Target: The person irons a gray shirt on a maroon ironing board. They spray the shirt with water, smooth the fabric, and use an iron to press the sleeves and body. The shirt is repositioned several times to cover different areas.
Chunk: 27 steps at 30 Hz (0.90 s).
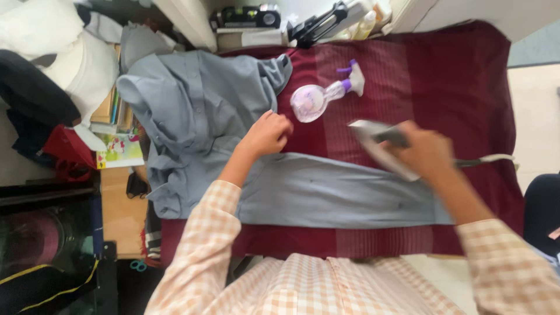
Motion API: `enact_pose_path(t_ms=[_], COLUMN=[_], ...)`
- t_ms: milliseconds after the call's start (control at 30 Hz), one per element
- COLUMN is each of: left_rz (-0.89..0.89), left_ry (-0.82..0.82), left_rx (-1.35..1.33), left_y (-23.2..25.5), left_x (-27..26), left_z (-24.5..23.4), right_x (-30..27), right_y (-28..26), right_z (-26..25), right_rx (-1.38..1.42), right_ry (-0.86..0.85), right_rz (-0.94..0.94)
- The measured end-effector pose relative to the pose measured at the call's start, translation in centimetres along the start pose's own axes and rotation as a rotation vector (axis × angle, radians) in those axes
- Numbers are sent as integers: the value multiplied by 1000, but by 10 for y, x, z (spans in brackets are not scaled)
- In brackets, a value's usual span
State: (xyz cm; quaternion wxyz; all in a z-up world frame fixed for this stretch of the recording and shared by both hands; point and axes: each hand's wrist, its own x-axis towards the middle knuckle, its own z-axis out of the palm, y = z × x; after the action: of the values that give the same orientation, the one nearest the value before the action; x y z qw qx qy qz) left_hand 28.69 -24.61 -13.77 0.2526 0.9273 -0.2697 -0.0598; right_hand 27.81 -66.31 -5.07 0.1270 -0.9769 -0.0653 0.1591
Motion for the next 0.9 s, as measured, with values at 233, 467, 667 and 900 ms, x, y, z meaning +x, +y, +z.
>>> enact_pose_path(t_ms=[233,467,667,900], left_rz=[-2,-210,-278,-283], left_ry=[-75,137,150,121], left_rx=[243,41,54,-57], left_y=[-37,-60,-70,-69], left_x=[-42,-71,-64,-71], left_z=[-7,21,35,26], right_x=[-64,-49,-55,-73], right_y=[-177,-200,-217,-231], right_z=[97,118,131,141], right_rx=[23,-47,-47,4], right_ry=[169,258,343,228], right_rz=[-505,-375,-218,81])
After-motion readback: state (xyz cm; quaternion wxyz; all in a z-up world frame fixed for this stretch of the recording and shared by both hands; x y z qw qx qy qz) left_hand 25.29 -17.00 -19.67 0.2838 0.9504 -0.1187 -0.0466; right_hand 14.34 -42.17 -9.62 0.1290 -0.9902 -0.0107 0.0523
